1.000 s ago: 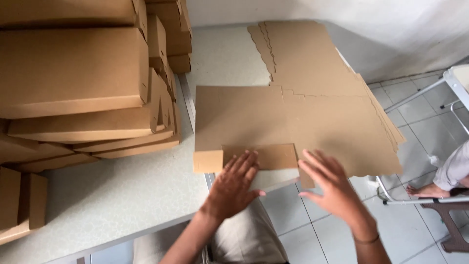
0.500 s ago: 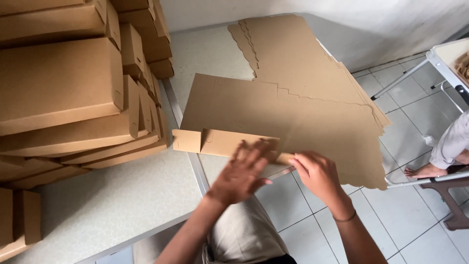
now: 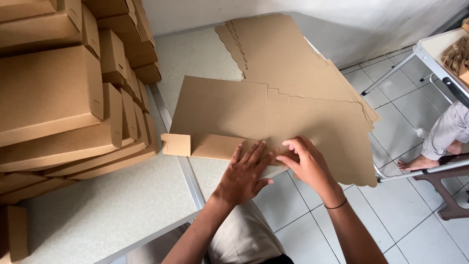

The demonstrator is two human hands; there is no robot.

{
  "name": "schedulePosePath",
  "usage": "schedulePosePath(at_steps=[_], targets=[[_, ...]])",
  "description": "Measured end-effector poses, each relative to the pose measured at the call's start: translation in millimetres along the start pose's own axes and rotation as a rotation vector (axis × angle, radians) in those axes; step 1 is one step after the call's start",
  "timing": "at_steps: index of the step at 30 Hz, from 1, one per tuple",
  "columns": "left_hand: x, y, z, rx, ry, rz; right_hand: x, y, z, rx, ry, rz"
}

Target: Assembling a cardboard box from a flat sheet by folding along pre-scored lines and tucking in tabs

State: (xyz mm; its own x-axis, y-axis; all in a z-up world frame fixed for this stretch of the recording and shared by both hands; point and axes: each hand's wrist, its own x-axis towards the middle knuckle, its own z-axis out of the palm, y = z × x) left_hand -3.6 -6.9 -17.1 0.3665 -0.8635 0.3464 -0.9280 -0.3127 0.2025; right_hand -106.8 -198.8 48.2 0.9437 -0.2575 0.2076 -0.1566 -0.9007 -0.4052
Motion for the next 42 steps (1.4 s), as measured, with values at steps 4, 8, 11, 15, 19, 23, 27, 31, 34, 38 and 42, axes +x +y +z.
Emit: schedulePosePath(at_steps=[4,8,11,15,19,23,27,31,34,38,42], targets=[[-0.7,3.1,3.4,0.046,0.031,0.014,-2.4,8.3,7.4,-0.043,0.015,-0.004],[-1.6,3.8,4.3,0.016,-0.006,0.018,0.1,12.6,3.1,0.012,-0.028,-0.028],[-1.6,3.9,4.2,-0.008,-0.007,0.021,3.9,7.2,-18.4,0.093,-0.11,-0.012],[-2.7,5.2,1.2,0.01,-0.003,0.016,11.3,-3.3,-39.2,0.12,-0.275,0.021],[-2.2,4.1,-1.5,-0.004,-0.013,0.027,14.6,15.2,-27.9,0.126,-0.273,0.0],[-2.2,2.6,-6.0,-0.034,-0.028,0.026,3.3,6.7,-37.9,0.099,-0.291,-0.009],[-2.8,0.7,-17.0,-0.109,-0.063,-0.001,-24.4,15.3,-53.7,0.001,-0.294,-0.045],[1.2,1.9,-20.3,-0.151,-0.038,0.002,-58.2,54.4,-41.0,-0.224,-0.059,-0.124],[3.7,5.2,-23.0,-0.148,-0.037,0.006,-66.8,63.2,-28.9,-0.336,0.107,-0.245],[5.1,9.3,-29.6,-0.116,0.026,0.008,-65.4,60.0,-22.3,-0.438,0.284,-0.39],[0.0,7.7,-31.8,-0.114,0.223,-0.087,-61.1,27.9,-33.8,-0.446,0.502,-0.408]])
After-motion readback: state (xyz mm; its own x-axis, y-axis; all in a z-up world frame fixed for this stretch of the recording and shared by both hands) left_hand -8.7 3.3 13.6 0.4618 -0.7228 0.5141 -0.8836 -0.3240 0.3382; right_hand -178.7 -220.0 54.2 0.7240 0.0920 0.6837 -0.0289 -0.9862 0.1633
